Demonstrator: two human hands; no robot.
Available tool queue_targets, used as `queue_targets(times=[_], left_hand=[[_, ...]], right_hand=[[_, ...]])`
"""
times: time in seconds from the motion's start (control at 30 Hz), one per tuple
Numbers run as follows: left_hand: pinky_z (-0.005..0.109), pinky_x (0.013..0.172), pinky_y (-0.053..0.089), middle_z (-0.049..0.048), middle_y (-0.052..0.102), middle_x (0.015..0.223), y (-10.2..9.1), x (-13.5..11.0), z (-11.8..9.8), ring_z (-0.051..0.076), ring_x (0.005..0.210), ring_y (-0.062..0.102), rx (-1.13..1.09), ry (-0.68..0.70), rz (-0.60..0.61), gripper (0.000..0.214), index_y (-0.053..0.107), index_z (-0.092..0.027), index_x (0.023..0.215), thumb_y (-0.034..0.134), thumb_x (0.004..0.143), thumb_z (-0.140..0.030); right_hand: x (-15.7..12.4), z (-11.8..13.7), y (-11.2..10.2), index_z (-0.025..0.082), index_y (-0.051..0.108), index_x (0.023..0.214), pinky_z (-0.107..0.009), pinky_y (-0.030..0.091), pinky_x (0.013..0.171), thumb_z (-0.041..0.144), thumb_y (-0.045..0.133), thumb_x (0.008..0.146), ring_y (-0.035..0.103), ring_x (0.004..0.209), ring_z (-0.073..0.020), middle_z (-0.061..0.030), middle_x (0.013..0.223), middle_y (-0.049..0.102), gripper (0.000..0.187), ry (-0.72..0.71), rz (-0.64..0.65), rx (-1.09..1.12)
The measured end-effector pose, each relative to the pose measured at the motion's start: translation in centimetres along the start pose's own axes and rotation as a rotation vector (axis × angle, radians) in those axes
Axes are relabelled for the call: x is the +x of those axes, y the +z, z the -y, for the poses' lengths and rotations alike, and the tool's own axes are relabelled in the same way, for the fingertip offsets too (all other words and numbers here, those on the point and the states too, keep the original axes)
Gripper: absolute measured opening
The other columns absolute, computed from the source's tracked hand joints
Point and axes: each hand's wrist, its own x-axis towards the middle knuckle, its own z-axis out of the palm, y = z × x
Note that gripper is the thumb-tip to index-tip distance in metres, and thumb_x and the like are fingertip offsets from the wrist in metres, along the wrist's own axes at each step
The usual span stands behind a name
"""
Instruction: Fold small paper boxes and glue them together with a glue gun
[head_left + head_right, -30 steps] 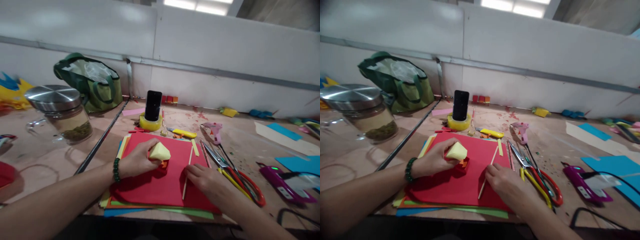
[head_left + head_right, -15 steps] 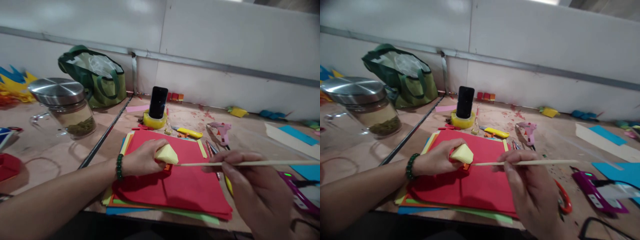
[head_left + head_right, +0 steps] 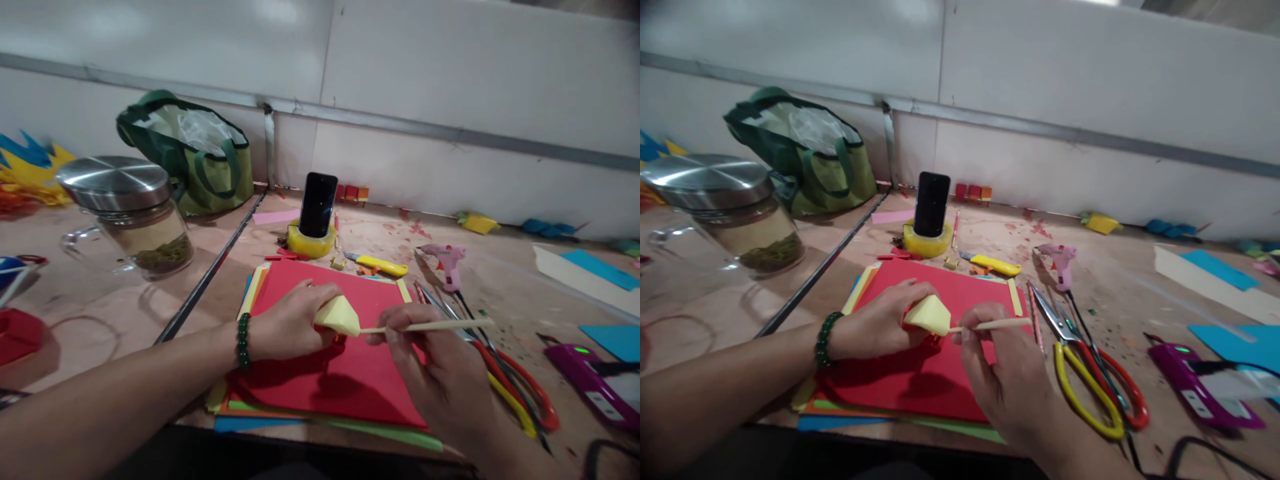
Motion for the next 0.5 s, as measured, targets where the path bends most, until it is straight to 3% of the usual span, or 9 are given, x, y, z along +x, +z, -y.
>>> queue_targets(times=[0.33, 0.5], left_hand=[[0.028, 0.071, 0.04, 0.0017, 0.06, 0.081, 0.0, -0.06, 0.08, 0.017, 0.075, 0.054, -0.021, -0.001, 0.016, 0.019, 0.055, -0.017, 0.085, 0.066, 0.07, -0.013], [0.025, 0.064, 0.043, 0.0022, 0.062, 0.086, -0.12, -0.16, 0.11, 0.017, 0.076, 0.057, -0.203, -0.069, 0.069, 0.026, 0.055, -0.017, 0.093, 0.07, 0.071, -0.018]], right_hand=[[0.37, -0.14, 0.13, 0.023, 0.05, 0.094, -0.026, 0.05, 0.065, 0.013, 0.045, 0.092, 0.064, 0.072, -0.0144, -0.0007, 0.08, 0.062, 0.011, -0.024, 0.047, -0.099], [0.65, 0.24, -0.02, 0.022, 0.05, 0.093, -0.028, 0.051, 0.065, 0.015, 0.043, 0.092, 0.064, 0.073, -0.0161, -0.0023, 0.08, 0.065, 0.01, -0.099, 0.064, -0.179]])
